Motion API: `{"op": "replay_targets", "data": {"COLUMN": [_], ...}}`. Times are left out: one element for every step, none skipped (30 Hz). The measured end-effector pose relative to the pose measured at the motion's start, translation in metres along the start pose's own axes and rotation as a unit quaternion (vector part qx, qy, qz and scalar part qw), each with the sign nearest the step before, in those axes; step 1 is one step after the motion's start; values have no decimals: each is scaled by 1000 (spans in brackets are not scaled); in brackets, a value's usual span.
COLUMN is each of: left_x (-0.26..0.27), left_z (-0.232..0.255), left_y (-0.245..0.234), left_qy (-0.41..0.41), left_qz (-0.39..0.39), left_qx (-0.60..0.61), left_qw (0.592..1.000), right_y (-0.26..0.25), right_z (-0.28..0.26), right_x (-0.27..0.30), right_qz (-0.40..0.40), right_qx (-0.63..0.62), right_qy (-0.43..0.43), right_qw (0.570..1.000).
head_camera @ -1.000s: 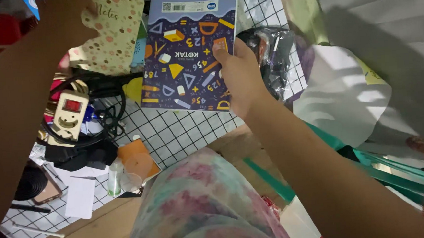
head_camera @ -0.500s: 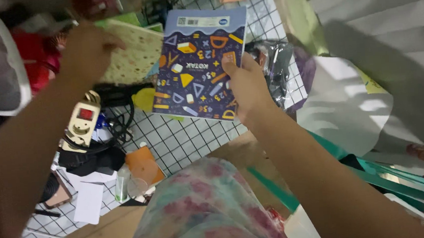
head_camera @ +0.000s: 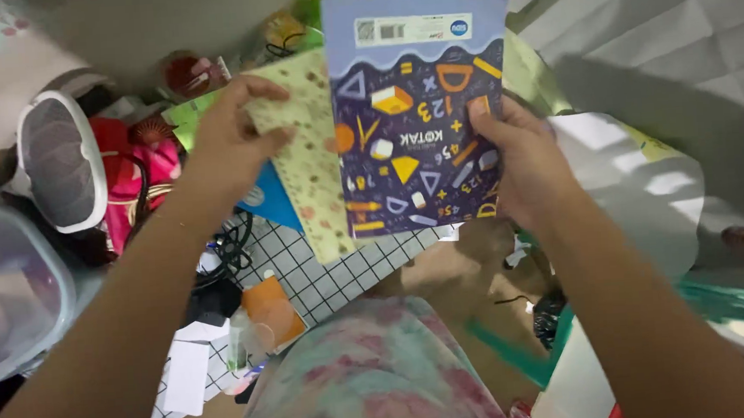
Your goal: Organize various household items on a table and place some into a storage bin and a backpack.
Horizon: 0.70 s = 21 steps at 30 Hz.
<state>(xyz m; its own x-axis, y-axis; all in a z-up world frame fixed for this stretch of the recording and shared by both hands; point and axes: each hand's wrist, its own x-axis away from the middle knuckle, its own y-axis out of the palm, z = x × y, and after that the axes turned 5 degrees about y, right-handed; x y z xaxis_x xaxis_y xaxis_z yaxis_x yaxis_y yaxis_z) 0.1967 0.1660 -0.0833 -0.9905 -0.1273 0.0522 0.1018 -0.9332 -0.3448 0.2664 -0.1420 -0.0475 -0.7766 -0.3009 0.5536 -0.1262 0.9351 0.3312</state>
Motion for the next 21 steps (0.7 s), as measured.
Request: {"op": "replay_targets", "data": {"left_x": [5,11,16,20,26,32,38,45,50,55,59,65,70,75,82,88,94,103,112,121,127], "left_z": [13,26,32,38,45,54,64,74,76,79,81,85,89,93,95,95,96,116,136,156,164], "left_y": [8,16,24,33,42,50,58,66,74,81,89,98,108,117,129,141,152,160,169,178,185], "left_qy": [-2,-4,0,-1,-1,4,9,13,18,5,-8,-3,7,15,22,4,-14,-9,-59,-109,-104], "left_qz": [-17,-35,-39,-49,-60,-64,-58,-52,-58,-52,-47,-54,-64,-74,-82,-88,-94,-103,-96,-88,-96], "left_qx": [38,76,73,100,126,122,143,164,160,182,204,199,233,267,264,261,259,255,232,208,204], "left_qw": [999,996,997,994,990,990,988,985,985,982,978,978,970,961,961,961,961,961,966,968,969], "right_y": [-3,-6,-12,-19,-26,-36,-44,-53,-58,-62,-67,-74,-80,-87,-96,-104,-112,-119,-125,-131,-141], "right_z": [-4,-8,-7,-5,-4,0,5,9,8,8,7,9,10,11,14,17,21,24,28,32,36], "right_x": [8,16,20,26,32,39,48,56,70,85,99,111,122,132,144,155,165,177,189,199,209], "right_qz": [1,2,2,-15,-32,-30,-51,-71,-69,-52,-35,-32,-5,22,26,21,15,20,43,65,69], "right_qx": [6,11,7,53,99,94,93,92,86,77,67,61,69,77,71,50,28,21,-5,-31,-37], "right_qy": [21,42,37,33,28,22,16,9,3,8,12,5,9,14,6,-15,-35,-42,-40,-37,-43], "right_qw": [1000,999,999,998,994,995,994,993,994,996,997,998,998,997,997,998,999,999,998,997,996]}}
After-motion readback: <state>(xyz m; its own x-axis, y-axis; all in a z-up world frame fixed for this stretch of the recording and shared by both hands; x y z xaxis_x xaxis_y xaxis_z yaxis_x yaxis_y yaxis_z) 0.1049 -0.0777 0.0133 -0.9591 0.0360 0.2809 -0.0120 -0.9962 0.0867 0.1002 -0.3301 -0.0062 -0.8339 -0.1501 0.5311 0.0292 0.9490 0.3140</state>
